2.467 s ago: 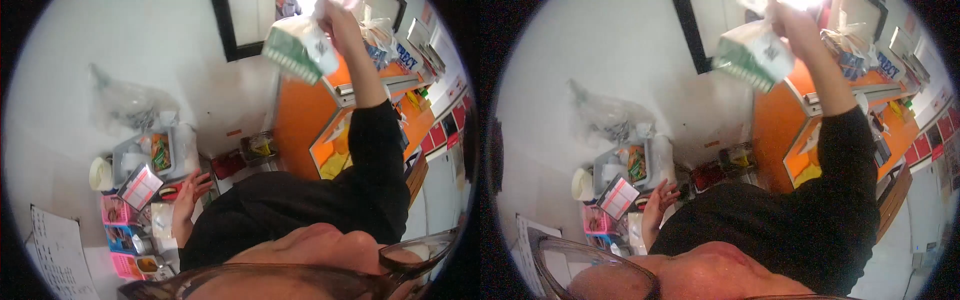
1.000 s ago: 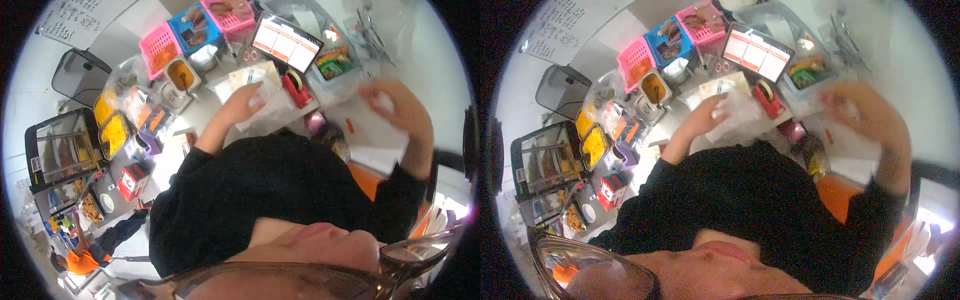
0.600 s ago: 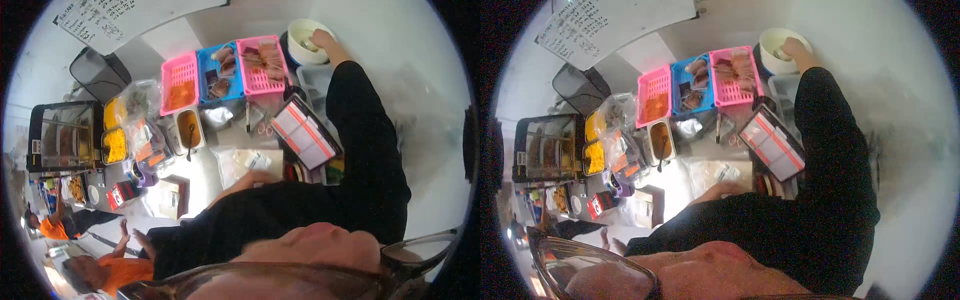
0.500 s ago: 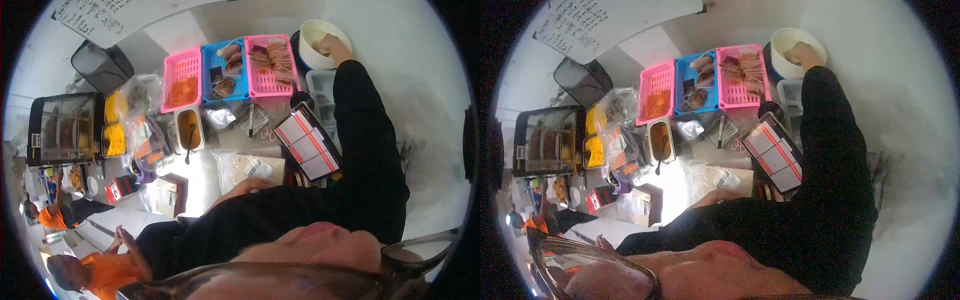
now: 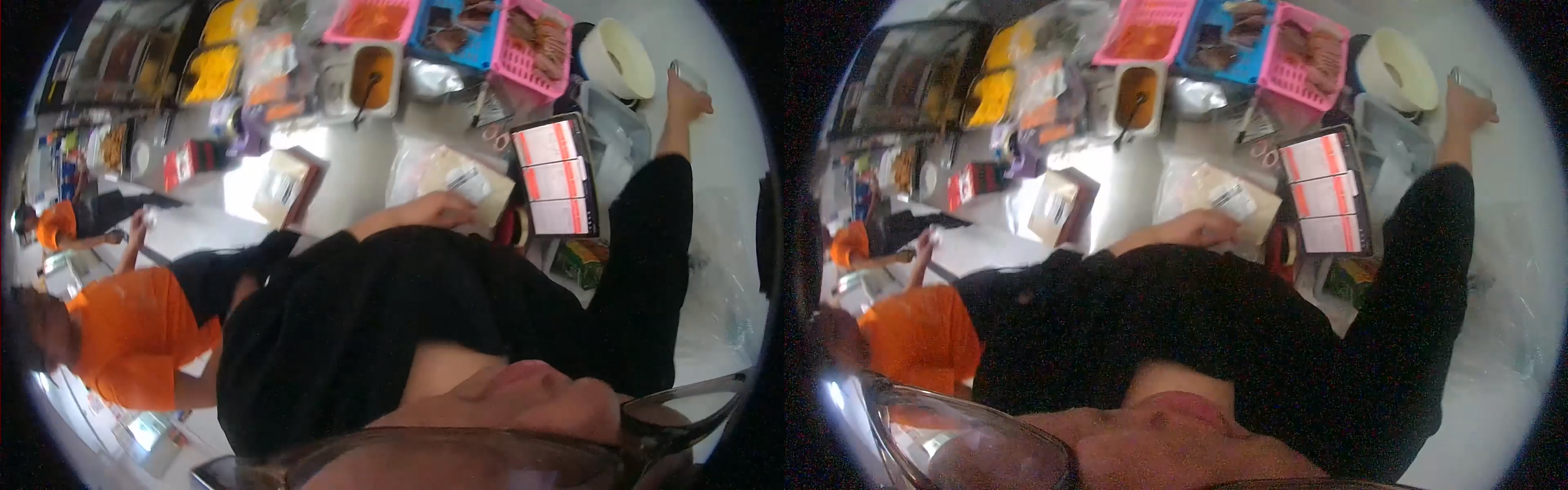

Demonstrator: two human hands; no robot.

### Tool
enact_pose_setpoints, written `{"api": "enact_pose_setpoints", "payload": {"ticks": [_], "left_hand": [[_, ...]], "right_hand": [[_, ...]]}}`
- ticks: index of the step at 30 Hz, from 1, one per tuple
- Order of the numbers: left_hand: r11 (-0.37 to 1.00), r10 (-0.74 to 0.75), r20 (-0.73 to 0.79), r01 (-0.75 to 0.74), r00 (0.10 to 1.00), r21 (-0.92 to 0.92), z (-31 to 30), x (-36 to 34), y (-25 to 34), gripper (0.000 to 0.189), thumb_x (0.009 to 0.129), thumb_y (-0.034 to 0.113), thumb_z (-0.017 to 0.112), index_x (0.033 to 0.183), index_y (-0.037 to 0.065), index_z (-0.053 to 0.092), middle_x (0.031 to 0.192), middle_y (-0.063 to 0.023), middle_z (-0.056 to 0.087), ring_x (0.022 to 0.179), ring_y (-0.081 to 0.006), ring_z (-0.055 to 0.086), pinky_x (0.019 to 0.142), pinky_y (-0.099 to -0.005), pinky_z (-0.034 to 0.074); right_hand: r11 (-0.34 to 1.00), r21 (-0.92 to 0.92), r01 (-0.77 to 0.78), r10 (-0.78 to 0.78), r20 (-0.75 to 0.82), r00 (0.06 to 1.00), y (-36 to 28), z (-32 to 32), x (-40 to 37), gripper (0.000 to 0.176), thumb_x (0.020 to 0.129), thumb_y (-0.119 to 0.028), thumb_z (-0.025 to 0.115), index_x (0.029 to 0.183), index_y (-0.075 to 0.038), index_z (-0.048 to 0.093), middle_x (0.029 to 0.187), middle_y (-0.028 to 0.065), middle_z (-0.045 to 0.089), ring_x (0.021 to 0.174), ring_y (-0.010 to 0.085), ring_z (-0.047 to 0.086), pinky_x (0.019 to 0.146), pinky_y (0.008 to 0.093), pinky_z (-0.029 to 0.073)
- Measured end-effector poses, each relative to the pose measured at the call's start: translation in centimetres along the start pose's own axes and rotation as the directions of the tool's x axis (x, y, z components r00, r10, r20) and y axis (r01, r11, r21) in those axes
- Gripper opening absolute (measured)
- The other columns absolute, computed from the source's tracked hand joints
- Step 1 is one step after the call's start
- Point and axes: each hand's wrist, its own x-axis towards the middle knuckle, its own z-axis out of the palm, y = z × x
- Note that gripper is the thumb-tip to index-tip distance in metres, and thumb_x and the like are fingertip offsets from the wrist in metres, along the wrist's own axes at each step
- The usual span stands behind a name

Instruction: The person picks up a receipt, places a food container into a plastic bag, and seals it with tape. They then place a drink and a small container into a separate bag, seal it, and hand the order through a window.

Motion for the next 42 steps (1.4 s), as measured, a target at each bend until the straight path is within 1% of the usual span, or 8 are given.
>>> {"api": "enact_pose_setpoints", "payload": {"ticks": [2, 4, 7, 12, 17, 24, 33, 42], "left_hand": [[1.000, -0.013, -0.090, 0.011, 0.996, -0.022, -0.2, -0.7, 2.1, 0.020, 0.092, 0.012, 0.061, 0.110, 0.008, 0.068, 0.114, -0.0143, 0.066, 0.113, -0.0311, 0.059, 0.099, -0.0406, 0.045], [0.999, -0.027, -0.107, 0.024, 0.994, -0.026, -2.1, -1.7, 4.5, 0.019, 0.093, 0.013, 0.060, 0.110, 0.007, 0.068, 0.114, -0.0137, 0.066, 0.113, -0.0298, 0.060, 0.099, -0.0392, 0.044], [0.998, -0.043, -0.084, 0.039, 0.996, -0.044, -3.4, -4.1, 6.2, 0.020, 0.093, 0.013, 0.059, 0.111, 0.007, 0.067, 0.114, -0.0128, 0.066, 0.112, -0.0292, 0.060, 0.098, -0.0384, 0.045], [0.990, -0.071, -0.027, 0.074, 0.997, 0.120, -5.7, -8.6, 7.3, 0.025, 0.093, 0.010, 0.059, 0.117, 0.007, 0.064, 0.120, -0.0111, 0.064, 0.117, -0.0258, 0.058, 0.103, -0.0374, 0.042], [0.927, -0.230, 0.249, 0.134, 0.941, 0.350, -6.7, -7.3, 9.7, 0.030, 0.094, 0.019, 0.055, 0.121, 0.007, 0.061, 0.119, -0.0137, 0.064, 0.115, -0.0284, 0.058, 0.099, -0.0380, 0.044], [0.969, -0.245, 0.551, 0.194, 0.798, 0.150, -3.7, -1.2, 13.4, 0.039, 0.099, 0.027, 0.051, 0.131, 0.004, 0.054, 0.125, -0.0108, 0.062, 0.117, -0.0213, 0.057, 0.102, -0.0341, 0.042], [0.654, -0.198, 0.569, 0.540, 0.798, -0.530, 9.6, 4.6, 18.7, 0.061, 0.101, 0.044, 0.043, 0.141, -0.001, 0.038, 0.137, -0.0157, 0.051, 0.121, -0.0278, 0.055, 0.104, -0.0389, 0.043], [0.467, -0.412, 0.433, 0.594, 0.801, -0.655, 7.8, 6.3, 18.9, 0.046, 0.102, 0.034, 0.039, 0.131, 0.000, 0.049, 0.121, -0.0158, 0.061, 0.108, -0.0259, 0.063, 0.090, -0.0391, 0.053]], "right_hand": [[0.943, 0.243, -0.227, 0.184, 0.189, 0.965, -0.5, -3.9, -2.8, 0.063, 0.079, -0.040, 0.073, 0.115, 0.010, 0.056, 0.116, 0.0242, 0.060, 0.106, 0.0328, 0.058, 0.082, 0.0445, 0.048], [0.319, 0.682, -0.658, 0.358, 0.557, 0.750, -0.3, -11.2, -9.1, 0.060, 0.082, -0.036, 0.073, 0.114, 0.011, 0.055, 0.107, 0.0196, 0.061, 0.100, 0.0259, 0.058, 0.077, 0.0396, 0.049], [-0.512, 0.739, -0.438, 0.341, 0.643, 0.686, 4.3, -22.5, -25.1, 0.029, 0.091, -0.020, 0.062, 0.111, 0.001, 0.057, 0.111, 0.0113, 0.059, 0.099, 0.0223, 0.057, 0.084, 0.0362, 0.049], [0.629, 0.617, -0.472, 0.659, -0.101, 0.746, 0.3, -40.2, -48.3, 0.039, 0.082, -0.015, 0.072, 0.112, 0.004, 0.055, 0.113, 0.0204, 0.056, 0.106, 0.0254, 0.055, 0.089, 0.0451, 0.048], [-0.187, -0.128, -0.974, 0.910, 0.351, -0.220, 5.4, -43.7, -65.7, 0.049, 0.073, -0.024, 0.080, 0.107, 0.000, 0.055, 0.105, 0.0176, 0.059, 0.099, 0.0294, 0.058, 0.087, 0.0438, 0.049], [0.722, -0.139, -0.678, 0.597, 0.619, 0.510, -3.7, -45.5, -62.2, 0.076, 0.064, -0.031, 0.082, 0.123, 0.002, 0.048, 0.112, 0.0197, 0.054, 0.105, 0.0334, 0.055, 0.094, 0.0476, 0.043], [0.511, 0.709, -0.485, 0.227, 0.433, 0.873, -10.6, -47.8, -40.4, 0.105, 0.046, -0.050, 0.092, 0.130, -0.005, 0.048, 0.122, 0.0185, 0.051, 0.114, 0.0358, 0.051, 0.098, 0.0431, 0.042], [0.688, 0.725, -0.027, -0.055, 0.090, 0.994, -8.0, -45.7, -37.3, 0.077, 0.053, -0.043, 0.091, 0.110, -0.007, 0.054, 0.121, 0.0141, 0.052, 0.111, 0.0330, 0.053, 0.096, 0.0424, 0.042]]}}
